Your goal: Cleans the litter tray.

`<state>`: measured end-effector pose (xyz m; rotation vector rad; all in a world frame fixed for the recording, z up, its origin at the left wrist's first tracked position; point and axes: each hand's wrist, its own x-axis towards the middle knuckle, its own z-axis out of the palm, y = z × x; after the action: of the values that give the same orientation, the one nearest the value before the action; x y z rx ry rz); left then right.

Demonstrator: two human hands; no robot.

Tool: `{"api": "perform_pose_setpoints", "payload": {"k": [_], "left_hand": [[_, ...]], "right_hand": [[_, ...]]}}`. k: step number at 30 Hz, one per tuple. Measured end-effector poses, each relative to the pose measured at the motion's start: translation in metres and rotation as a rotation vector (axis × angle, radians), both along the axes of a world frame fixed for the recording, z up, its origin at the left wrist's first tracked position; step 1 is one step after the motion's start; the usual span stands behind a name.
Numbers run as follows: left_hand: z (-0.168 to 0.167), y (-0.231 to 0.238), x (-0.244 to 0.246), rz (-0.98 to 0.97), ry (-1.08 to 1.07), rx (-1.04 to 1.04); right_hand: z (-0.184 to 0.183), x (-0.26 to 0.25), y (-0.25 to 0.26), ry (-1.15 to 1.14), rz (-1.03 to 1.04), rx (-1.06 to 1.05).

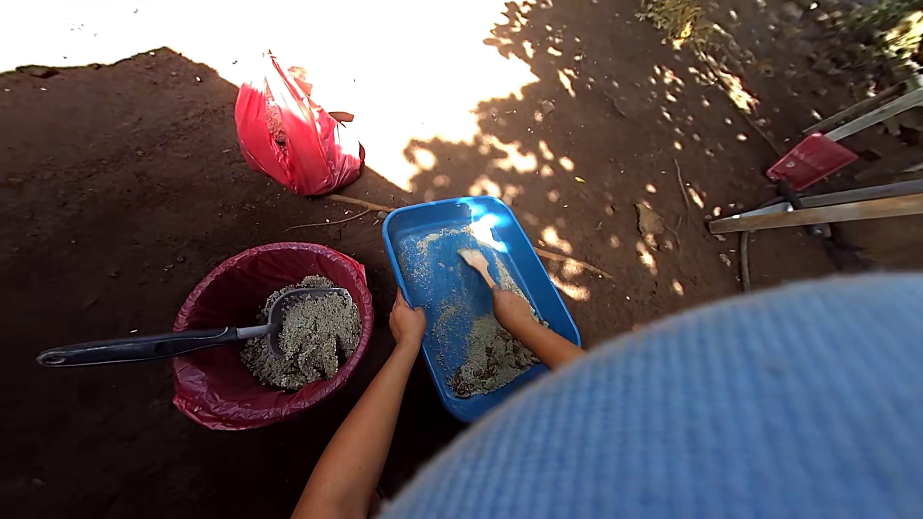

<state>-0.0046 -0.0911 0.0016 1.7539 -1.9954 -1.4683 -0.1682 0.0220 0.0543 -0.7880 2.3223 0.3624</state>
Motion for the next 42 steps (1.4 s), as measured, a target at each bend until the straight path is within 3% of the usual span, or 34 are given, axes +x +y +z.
{"api": "perform_pose_setpoints", "payload": {"k": [3,8,10,12,15,18,21,24,27,30,32,35,39,42], "left_hand": [[-0.004,-0.002,0.003,-0.034,-0.012,0.007],[-0.002,-0.003,0.003,-0.039,-0.01,0.008],[0.001,-0.001,0.001,-0.03,0.002,0.017],[0.001,0.003,0.001,-0.026,0.012,0.028],[-0.003,-0.001,0.002,-0.035,0.018,0.023],[-0.007,-0.008,0.004,-0.06,0.018,0.011],[-0.028,-0.008,0.01,-0.027,0.188,0.022],[-0.054,-0.008,0.013,0.099,0.499,0.203],[-0.045,0.003,0.005,0.191,0.6,0.327],[-0.028,0.014,0.006,0.183,0.643,0.307],[-0.017,0.021,0.012,0.156,0.698,0.246],[-0.002,0.053,0.026,0.039,0.746,0.083],[0.015,0.101,0.036,-0.081,0.802,-0.217],[0.022,0.116,0.036,-0.14,0.835,-0.34]], "right_hand": [[-0.009,0.031,-0.015,0.011,0.0,-0.037],[0.0,0.117,0.106,-0.096,0.154,0.056],[0.007,0.117,0.11,-0.111,0.183,0.079],[0.013,0.098,0.07,-0.106,0.198,0.083],[-0.006,0.059,-0.021,-0.012,0.17,-0.091],[-0.012,0.065,-0.068,0.011,0.102,-0.146],[-0.009,0.104,-0.004,-0.06,0.184,-0.109],[-0.028,0.12,0.077,-0.106,0.202,-0.005],[-0.015,0.1,0.052,-0.102,0.218,0.03],[0.0,0.061,-0.02,-0.05,0.107,-0.146],[0.013,0.031,-0.039,-0.05,-0.061,-0.303],[0.042,0.019,0.014,-0.113,-0.271,-0.633],[0.071,0.07,0.1,-0.056,-0.374,-1.149],[0.088,0.105,0.111,-0.07,-0.537,-1.299]]}}
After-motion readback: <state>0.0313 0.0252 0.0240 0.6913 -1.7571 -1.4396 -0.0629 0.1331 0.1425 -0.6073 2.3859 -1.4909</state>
